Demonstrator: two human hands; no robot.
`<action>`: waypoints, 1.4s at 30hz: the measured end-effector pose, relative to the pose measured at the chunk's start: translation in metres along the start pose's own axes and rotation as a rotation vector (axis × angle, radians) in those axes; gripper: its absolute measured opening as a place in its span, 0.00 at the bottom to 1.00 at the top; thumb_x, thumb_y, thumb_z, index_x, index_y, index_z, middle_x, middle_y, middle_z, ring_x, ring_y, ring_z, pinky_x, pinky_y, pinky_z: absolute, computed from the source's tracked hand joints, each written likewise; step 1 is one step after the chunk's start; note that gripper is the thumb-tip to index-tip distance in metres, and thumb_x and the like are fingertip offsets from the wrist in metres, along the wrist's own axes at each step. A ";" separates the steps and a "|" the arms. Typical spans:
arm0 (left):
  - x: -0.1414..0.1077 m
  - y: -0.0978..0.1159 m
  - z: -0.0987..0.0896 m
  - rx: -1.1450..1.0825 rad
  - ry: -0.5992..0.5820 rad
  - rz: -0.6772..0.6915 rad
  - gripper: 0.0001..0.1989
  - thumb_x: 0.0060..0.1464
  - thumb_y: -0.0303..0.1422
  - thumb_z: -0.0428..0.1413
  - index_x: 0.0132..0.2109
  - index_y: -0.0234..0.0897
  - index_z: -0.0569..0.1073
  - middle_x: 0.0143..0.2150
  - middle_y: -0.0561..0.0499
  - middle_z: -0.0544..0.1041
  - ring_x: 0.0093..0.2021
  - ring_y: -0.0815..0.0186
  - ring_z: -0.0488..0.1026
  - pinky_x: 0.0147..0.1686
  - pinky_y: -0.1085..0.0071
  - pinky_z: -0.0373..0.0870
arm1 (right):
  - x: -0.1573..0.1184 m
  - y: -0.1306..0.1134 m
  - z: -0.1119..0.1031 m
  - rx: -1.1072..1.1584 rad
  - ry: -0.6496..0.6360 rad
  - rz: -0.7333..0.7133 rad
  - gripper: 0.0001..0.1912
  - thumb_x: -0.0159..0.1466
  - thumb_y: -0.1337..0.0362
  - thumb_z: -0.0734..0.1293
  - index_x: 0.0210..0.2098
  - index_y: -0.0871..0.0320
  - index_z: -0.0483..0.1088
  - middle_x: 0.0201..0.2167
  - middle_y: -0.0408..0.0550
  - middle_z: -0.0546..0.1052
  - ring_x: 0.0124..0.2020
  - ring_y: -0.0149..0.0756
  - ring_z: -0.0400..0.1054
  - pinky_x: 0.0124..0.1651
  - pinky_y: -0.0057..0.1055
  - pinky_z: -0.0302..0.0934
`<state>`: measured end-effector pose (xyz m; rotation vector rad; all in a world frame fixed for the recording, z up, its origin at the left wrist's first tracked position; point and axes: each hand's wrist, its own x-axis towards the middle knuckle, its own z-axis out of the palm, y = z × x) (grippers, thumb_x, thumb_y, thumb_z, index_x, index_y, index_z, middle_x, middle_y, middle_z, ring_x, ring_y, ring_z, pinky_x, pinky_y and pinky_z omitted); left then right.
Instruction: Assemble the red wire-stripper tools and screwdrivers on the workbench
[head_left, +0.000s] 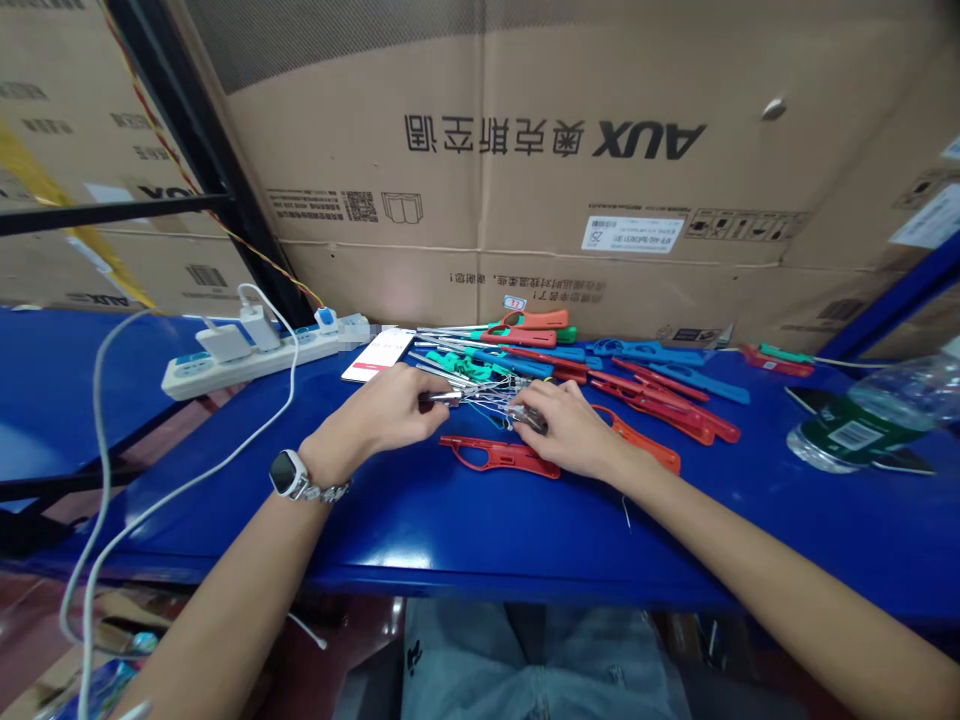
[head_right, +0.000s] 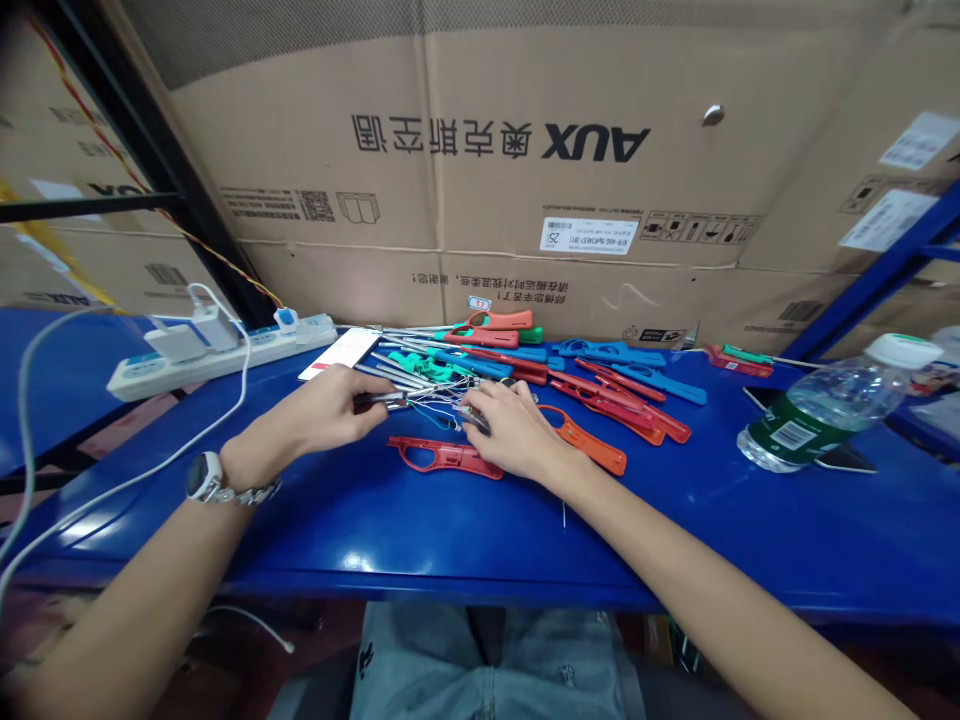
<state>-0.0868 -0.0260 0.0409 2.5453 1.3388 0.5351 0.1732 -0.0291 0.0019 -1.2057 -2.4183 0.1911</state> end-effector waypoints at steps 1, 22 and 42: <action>0.000 0.000 0.000 -0.007 -0.007 -0.005 0.08 0.51 0.30 0.51 0.27 0.37 0.73 0.19 0.54 0.65 0.19 0.70 0.56 0.23 0.67 0.50 | 0.002 0.000 0.001 -0.011 0.006 0.024 0.06 0.65 0.64 0.66 0.42 0.55 0.71 0.44 0.50 0.78 0.45 0.45 0.70 0.48 0.43 0.54; 0.001 0.003 -0.002 -0.217 -0.133 -0.112 0.15 0.50 0.32 0.50 0.35 0.33 0.81 0.19 0.54 0.67 0.20 0.69 0.57 0.22 0.72 0.53 | -0.010 -0.015 0.009 0.075 0.201 -0.026 0.11 0.65 0.62 0.71 0.46 0.55 0.70 0.41 0.48 0.79 0.44 0.43 0.71 0.47 0.39 0.57; 0.004 0.005 0.009 -0.120 -0.068 -0.108 0.27 0.65 0.49 0.47 0.26 0.36 0.75 0.19 0.52 0.67 0.22 0.66 0.61 0.25 0.68 0.53 | 0.002 -0.003 0.013 0.236 0.283 0.060 0.04 0.64 0.65 0.70 0.38 0.54 0.71 0.39 0.45 0.80 0.41 0.40 0.73 0.47 0.39 0.61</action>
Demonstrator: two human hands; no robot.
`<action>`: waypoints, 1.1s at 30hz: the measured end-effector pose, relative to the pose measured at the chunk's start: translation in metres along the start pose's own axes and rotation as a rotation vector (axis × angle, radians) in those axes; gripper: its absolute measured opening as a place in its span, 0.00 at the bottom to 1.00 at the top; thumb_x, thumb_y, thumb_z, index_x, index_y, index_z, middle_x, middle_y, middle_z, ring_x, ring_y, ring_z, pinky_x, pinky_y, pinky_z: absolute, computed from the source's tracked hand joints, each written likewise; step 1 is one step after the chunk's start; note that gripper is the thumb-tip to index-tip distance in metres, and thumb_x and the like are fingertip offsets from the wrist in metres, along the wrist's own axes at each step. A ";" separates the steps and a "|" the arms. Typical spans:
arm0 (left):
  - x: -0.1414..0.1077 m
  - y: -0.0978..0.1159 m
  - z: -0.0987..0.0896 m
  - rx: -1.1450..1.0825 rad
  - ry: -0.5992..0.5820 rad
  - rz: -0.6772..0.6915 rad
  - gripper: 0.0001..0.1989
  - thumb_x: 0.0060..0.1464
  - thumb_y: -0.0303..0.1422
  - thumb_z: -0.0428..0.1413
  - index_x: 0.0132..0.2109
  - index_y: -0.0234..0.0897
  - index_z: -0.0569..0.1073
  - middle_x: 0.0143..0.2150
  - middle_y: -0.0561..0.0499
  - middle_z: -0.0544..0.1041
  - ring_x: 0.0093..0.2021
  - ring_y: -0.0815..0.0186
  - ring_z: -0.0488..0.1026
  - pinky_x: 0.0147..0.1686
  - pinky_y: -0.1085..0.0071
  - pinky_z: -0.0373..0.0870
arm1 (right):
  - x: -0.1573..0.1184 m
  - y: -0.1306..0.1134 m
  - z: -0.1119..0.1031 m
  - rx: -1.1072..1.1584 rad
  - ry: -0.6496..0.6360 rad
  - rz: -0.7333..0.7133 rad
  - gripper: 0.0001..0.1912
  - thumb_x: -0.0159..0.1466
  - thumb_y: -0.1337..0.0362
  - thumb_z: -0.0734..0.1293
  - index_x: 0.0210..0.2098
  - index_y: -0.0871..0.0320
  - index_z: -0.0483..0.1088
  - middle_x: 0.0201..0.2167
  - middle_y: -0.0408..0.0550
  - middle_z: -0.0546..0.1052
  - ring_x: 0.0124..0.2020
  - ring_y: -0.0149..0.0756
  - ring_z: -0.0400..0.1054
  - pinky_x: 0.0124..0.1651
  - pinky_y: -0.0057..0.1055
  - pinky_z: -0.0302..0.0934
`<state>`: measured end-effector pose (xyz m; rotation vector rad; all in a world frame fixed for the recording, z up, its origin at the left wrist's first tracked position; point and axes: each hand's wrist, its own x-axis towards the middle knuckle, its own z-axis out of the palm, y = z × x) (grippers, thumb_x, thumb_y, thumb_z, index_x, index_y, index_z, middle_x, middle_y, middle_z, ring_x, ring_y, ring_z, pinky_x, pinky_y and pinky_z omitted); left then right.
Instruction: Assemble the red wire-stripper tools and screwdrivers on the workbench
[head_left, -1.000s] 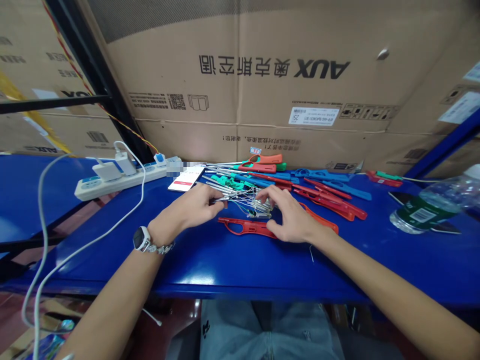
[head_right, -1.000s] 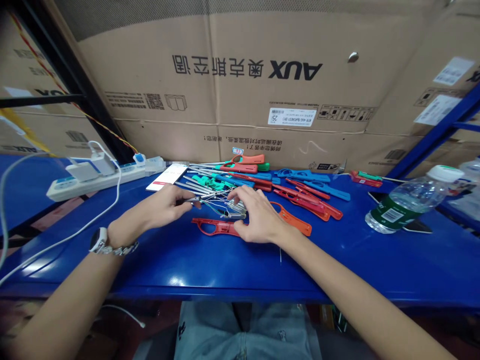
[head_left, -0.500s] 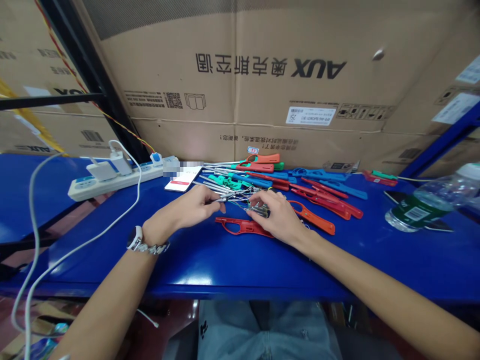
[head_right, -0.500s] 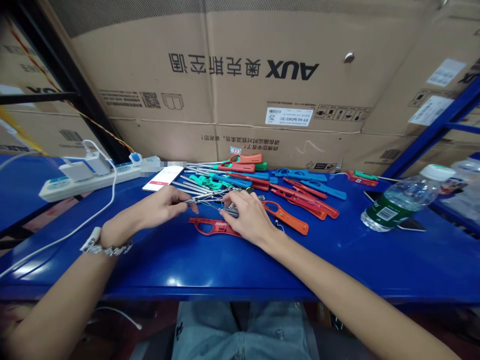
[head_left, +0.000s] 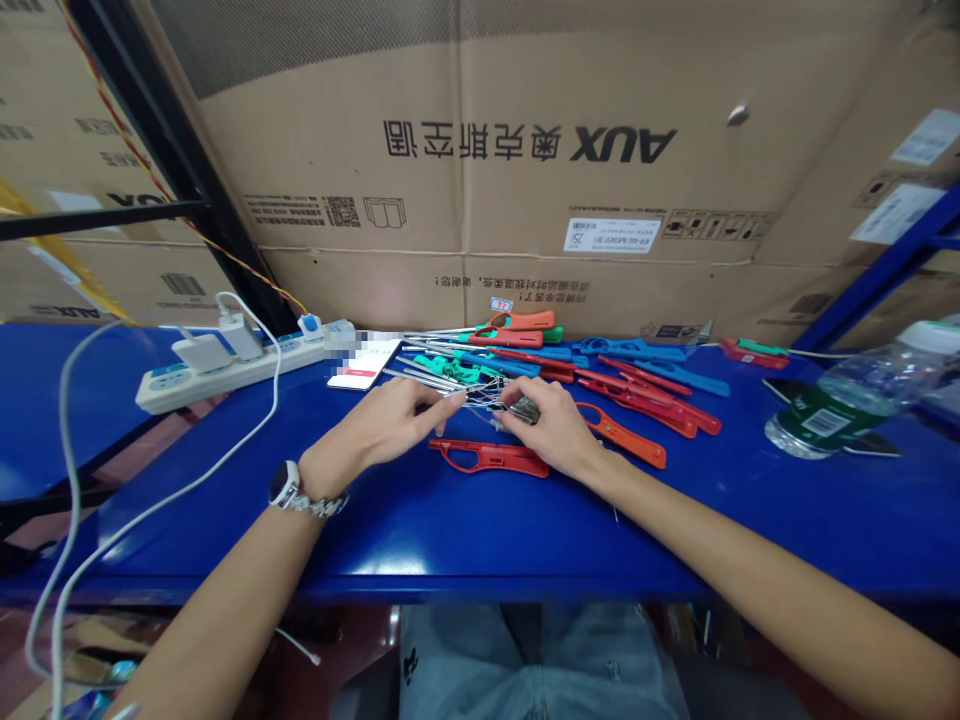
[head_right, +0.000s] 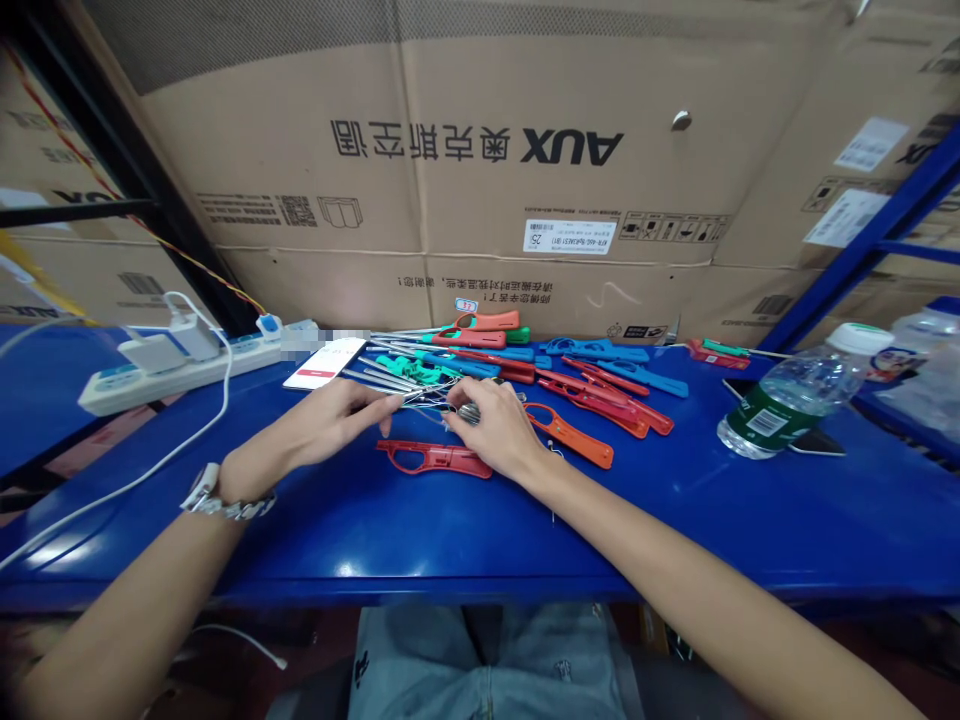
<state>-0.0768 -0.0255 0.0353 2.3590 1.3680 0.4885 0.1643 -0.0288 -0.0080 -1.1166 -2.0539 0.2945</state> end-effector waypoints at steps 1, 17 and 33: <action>0.000 0.001 0.001 0.029 0.024 -0.017 0.30 0.66 0.51 0.45 0.25 0.37 0.73 0.18 0.52 0.65 0.21 0.67 0.60 0.25 0.68 0.52 | 0.000 0.001 -0.001 -0.009 0.010 -0.010 0.03 0.64 0.65 0.70 0.37 0.54 0.72 0.37 0.44 0.80 0.40 0.40 0.74 0.47 0.39 0.60; 0.000 -0.001 0.005 0.040 0.077 0.140 0.15 0.67 0.43 0.49 0.44 0.37 0.73 0.28 0.53 0.72 0.24 0.69 0.64 0.26 0.72 0.55 | -0.019 -0.001 -0.020 -0.018 0.033 -0.341 0.04 0.69 0.64 0.68 0.43 0.56 0.71 0.35 0.48 0.80 0.37 0.39 0.74 0.42 0.38 0.65; -0.003 -0.003 0.000 0.025 0.039 0.279 0.12 0.67 0.37 0.50 0.49 0.37 0.75 0.31 0.51 0.80 0.26 0.68 0.71 0.29 0.71 0.62 | -0.024 -0.004 -0.018 0.063 -0.071 -0.160 0.10 0.66 0.65 0.70 0.47 0.54 0.68 0.34 0.43 0.81 0.37 0.37 0.75 0.44 0.36 0.65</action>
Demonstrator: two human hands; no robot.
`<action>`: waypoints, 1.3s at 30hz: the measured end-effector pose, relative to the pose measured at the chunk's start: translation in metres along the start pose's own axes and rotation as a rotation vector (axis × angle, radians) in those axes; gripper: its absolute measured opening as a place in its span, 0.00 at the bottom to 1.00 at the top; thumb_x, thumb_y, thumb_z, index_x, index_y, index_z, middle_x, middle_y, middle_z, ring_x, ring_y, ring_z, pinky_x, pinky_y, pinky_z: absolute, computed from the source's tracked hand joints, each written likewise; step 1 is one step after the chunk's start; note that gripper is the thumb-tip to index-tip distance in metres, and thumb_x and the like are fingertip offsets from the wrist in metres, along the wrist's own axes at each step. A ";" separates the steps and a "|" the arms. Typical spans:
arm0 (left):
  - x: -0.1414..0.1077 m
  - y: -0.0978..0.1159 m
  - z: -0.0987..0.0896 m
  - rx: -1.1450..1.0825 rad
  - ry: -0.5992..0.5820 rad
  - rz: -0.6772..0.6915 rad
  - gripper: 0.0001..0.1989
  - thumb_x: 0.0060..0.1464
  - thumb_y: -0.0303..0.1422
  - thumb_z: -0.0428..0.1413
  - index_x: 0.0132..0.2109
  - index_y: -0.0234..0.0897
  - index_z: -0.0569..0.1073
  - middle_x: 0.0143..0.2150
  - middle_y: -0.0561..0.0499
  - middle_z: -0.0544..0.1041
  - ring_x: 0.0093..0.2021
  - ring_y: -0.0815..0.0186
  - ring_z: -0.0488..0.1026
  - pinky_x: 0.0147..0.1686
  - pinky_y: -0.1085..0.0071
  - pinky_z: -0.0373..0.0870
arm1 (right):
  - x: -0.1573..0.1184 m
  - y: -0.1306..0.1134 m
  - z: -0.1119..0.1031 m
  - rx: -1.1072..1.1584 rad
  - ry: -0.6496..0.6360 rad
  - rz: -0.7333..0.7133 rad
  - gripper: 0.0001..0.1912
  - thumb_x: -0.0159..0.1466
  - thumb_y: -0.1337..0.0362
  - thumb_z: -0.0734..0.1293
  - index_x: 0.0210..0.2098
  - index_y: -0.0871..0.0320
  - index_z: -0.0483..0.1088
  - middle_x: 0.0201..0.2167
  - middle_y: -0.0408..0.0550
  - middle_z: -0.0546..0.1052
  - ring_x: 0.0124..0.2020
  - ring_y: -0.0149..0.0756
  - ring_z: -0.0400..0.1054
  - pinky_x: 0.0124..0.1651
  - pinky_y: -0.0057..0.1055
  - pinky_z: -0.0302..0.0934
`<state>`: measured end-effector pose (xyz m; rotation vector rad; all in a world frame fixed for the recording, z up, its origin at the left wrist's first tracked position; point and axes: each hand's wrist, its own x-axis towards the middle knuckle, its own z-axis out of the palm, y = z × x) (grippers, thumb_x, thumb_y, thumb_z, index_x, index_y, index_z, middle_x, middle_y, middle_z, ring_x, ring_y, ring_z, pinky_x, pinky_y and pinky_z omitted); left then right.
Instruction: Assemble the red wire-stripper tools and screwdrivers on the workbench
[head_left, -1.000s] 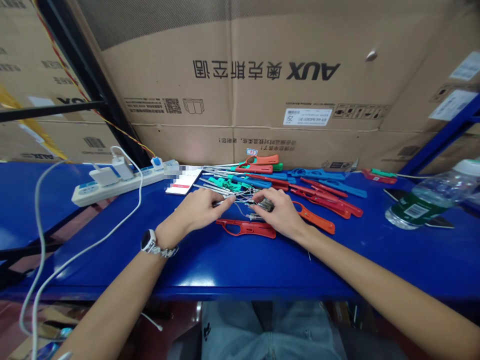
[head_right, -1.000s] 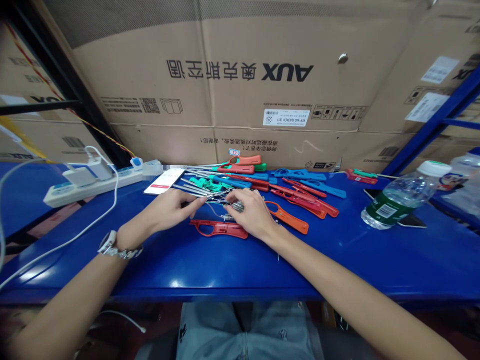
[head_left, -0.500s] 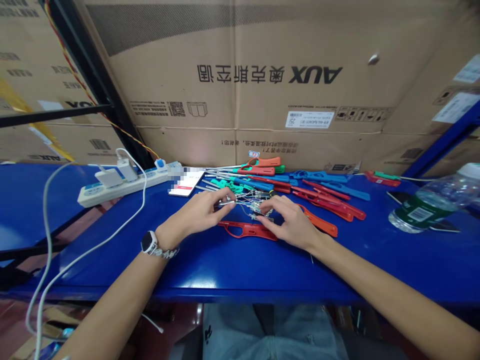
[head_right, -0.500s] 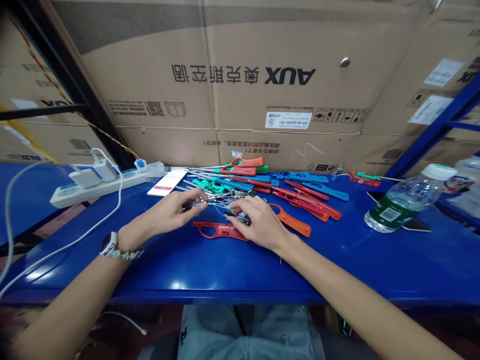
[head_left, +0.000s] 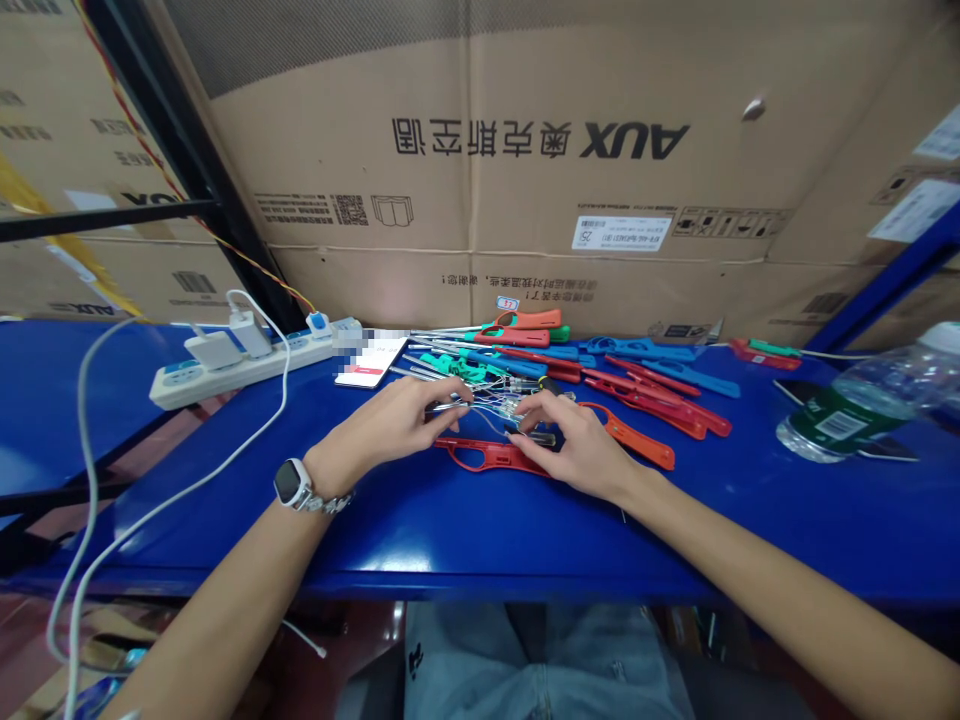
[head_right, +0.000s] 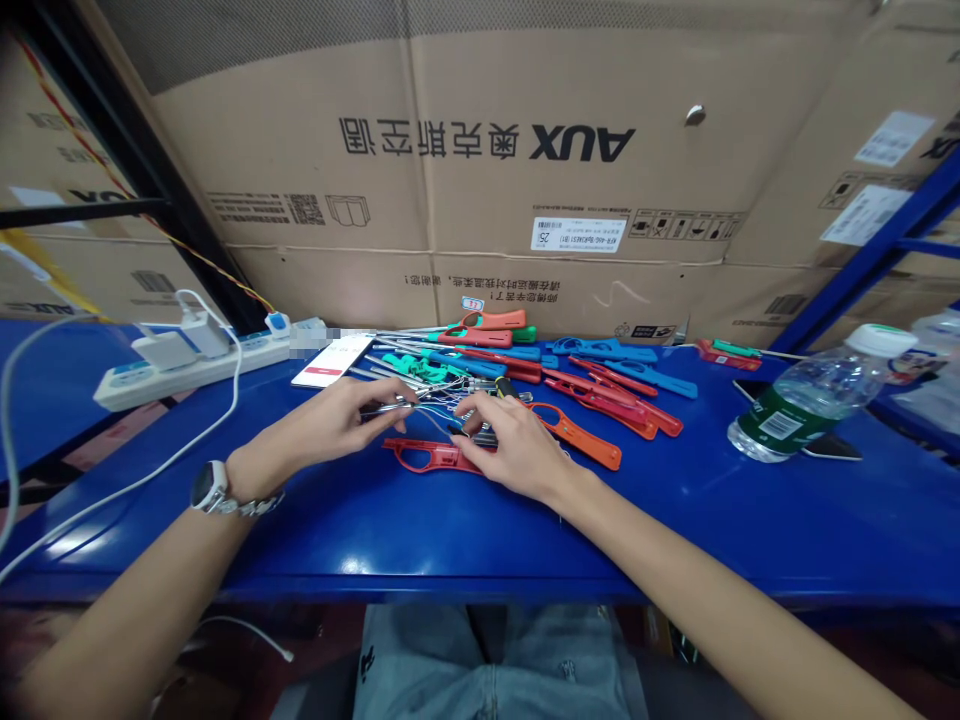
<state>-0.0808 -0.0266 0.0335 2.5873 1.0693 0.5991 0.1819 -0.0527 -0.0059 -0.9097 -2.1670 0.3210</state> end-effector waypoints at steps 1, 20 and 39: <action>-0.001 0.000 0.000 0.019 -0.003 -0.016 0.11 0.66 0.36 0.51 0.48 0.37 0.75 0.30 0.52 0.79 0.24 0.68 0.69 0.28 0.71 0.61 | 0.000 -0.001 0.001 -0.004 0.003 -0.019 0.10 0.67 0.65 0.70 0.47 0.54 0.68 0.34 0.43 0.81 0.37 0.37 0.75 0.45 0.36 0.65; -0.008 0.019 0.012 0.167 0.079 0.291 0.06 0.63 0.35 0.57 0.42 0.37 0.74 0.43 0.47 0.75 0.44 0.60 0.72 0.46 0.62 0.69 | -0.002 -0.001 0.012 -0.048 0.009 -0.192 0.06 0.70 0.60 0.68 0.38 0.56 0.70 0.31 0.46 0.77 0.33 0.36 0.72 0.40 0.34 0.68; -0.013 0.011 0.030 0.060 -0.065 0.280 0.15 0.71 0.31 0.48 0.43 0.37 0.81 0.39 0.46 0.77 0.39 0.64 0.75 0.40 0.68 0.71 | -0.008 0.006 -0.003 -0.208 -0.153 -0.404 0.10 0.72 0.62 0.65 0.47 0.59 0.75 0.40 0.52 0.80 0.40 0.40 0.71 0.45 0.40 0.69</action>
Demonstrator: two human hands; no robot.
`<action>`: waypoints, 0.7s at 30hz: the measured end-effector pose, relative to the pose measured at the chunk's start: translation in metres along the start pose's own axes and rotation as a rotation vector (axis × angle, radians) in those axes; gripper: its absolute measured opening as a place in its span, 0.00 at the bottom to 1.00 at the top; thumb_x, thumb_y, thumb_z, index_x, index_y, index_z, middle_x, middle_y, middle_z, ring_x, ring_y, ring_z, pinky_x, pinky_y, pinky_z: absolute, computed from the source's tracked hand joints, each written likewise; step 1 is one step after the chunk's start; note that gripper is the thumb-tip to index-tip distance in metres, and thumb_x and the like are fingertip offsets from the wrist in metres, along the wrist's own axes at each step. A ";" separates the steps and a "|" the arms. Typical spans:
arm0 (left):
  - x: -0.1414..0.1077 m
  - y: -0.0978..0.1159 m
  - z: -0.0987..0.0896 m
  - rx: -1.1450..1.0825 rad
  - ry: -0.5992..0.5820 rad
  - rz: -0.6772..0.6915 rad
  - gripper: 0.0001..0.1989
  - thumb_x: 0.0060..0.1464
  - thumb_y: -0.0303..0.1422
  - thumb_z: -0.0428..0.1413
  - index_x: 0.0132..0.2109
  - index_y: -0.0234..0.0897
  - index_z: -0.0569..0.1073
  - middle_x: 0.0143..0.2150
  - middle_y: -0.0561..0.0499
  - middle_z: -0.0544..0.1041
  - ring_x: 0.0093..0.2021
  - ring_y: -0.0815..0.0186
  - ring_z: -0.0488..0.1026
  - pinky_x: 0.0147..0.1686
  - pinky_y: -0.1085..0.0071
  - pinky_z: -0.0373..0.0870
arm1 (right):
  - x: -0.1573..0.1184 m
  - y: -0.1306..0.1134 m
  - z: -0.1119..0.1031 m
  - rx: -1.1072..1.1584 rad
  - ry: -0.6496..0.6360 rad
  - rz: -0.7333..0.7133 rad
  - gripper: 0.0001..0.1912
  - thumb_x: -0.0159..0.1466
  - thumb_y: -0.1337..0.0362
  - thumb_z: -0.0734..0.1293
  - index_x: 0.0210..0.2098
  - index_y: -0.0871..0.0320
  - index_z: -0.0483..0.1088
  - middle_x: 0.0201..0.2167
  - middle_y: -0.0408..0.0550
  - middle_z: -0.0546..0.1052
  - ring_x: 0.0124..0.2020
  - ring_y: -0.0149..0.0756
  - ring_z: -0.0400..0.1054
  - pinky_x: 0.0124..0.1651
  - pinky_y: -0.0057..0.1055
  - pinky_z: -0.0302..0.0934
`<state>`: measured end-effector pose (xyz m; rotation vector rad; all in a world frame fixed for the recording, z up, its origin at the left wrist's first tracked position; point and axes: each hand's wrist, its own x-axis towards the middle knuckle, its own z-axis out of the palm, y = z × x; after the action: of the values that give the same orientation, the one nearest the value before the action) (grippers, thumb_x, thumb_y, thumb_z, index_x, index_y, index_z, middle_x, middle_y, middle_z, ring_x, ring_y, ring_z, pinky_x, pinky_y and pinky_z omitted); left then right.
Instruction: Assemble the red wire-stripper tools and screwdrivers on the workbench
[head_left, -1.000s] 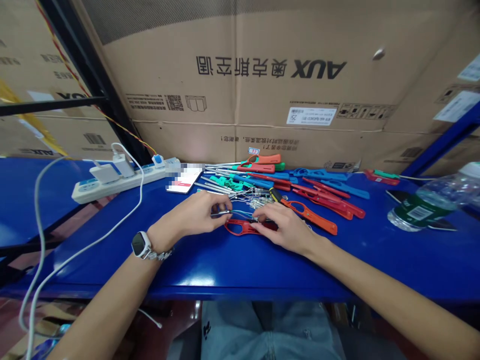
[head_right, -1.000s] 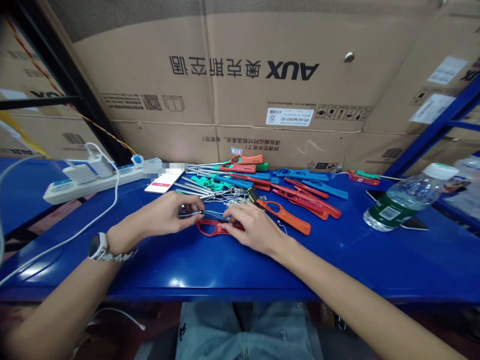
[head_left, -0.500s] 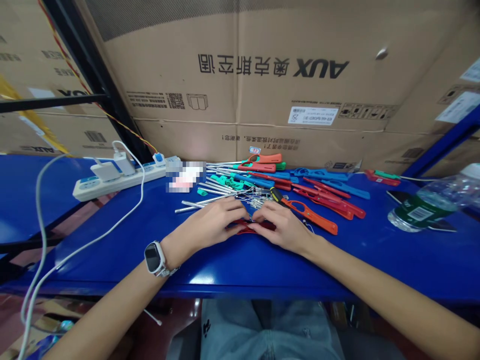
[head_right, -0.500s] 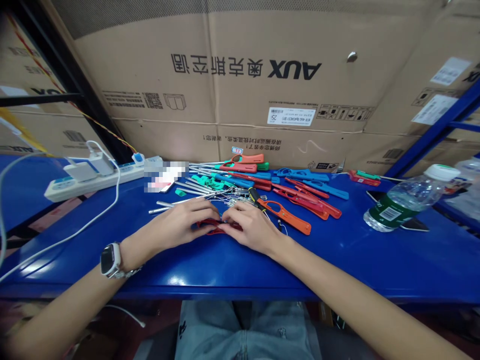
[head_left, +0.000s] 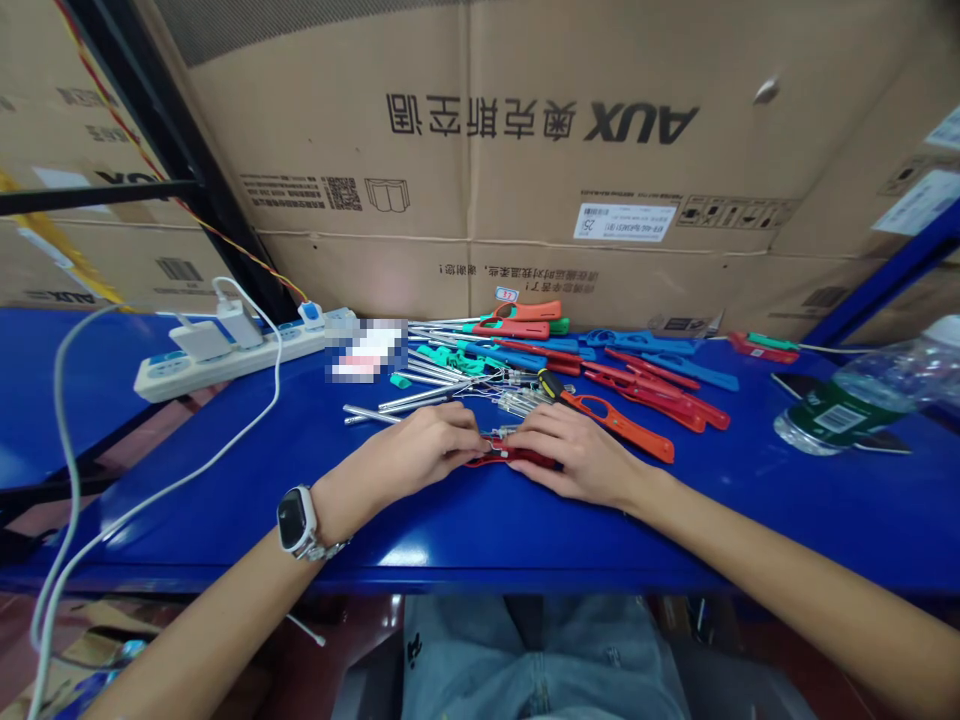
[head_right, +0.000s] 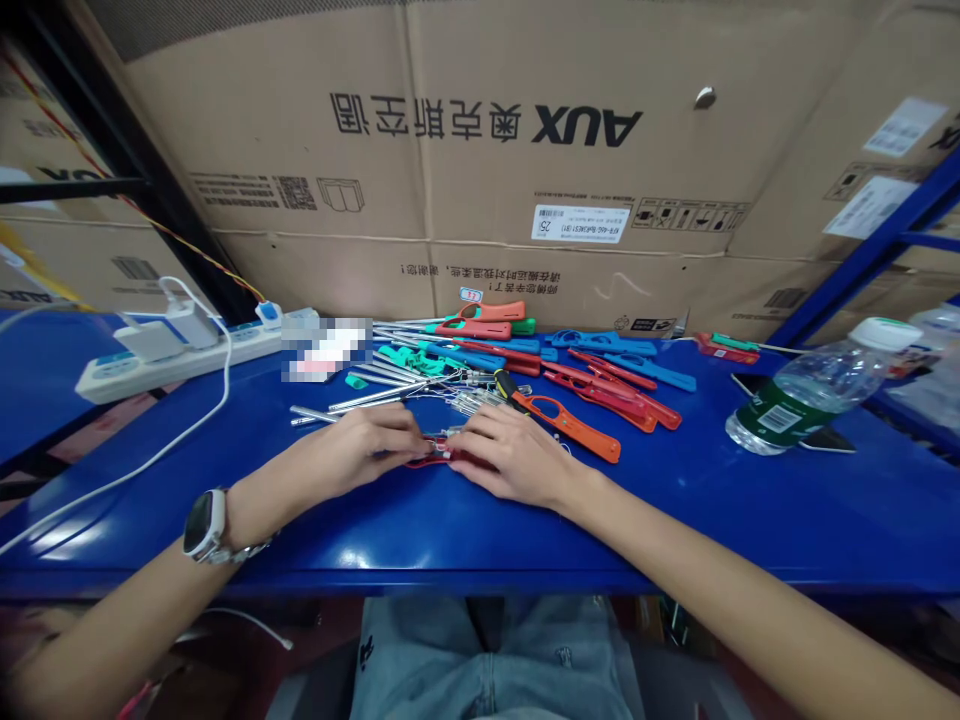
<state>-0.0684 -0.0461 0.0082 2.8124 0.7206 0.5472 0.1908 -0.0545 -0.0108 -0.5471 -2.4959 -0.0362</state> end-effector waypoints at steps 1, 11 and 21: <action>0.000 -0.001 0.001 0.000 0.002 -0.001 0.15 0.71 0.31 0.49 0.44 0.37 0.81 0.39 0.46 0.78 0.38 0.64 0.75 0.40 0.68 0.71 | -0.001 0.000 0.000 -0.019 0.003 -0.002 0.10 0.72 0.62 0.64 0.47 0.59 0.76 0.40 0.52 0.80 0.40 0.40 0.71 0.45 0.40 0.69; -0.004 0.000 0.005 0.013 0.007 0.000 0.17 0.71 0.30 0.47 0.42 0.36 0.81 0.38 0.46 0.76 0.37 0.64 0.73 0.38 0.67 0.70 | -0.002 -0.003 0.001 -0.173 -0.013 -0.040 0.12 0.74 0.63 0.62 0.47 0.57 0.78 0.38 0.51 0.80 0.36 0.37 0.71 0.37 0.36 0.65; 0.005 0.011 0.012 0.229 0.024 0.031 0.19 0.71 0.27 0.45 0.34 0.34 0.76 0.33 0.47 0.70 0.33 0.63 0.66 0.36 0.66 0.66 | -0.002 -0.006 0.002 -0.298 -0.050 -0.029 0.15 0.75 0.64 0.60 0.41 0.57 0.78 0.35 0.50 0.79 0.34 0.37 0.70 0.35 0.35 0.60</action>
<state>-0.0553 -0.0540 0.0013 3.0372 0.7927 0.5358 0.1895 -0.0603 -0.0129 -0.6389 -2.5633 -0.4163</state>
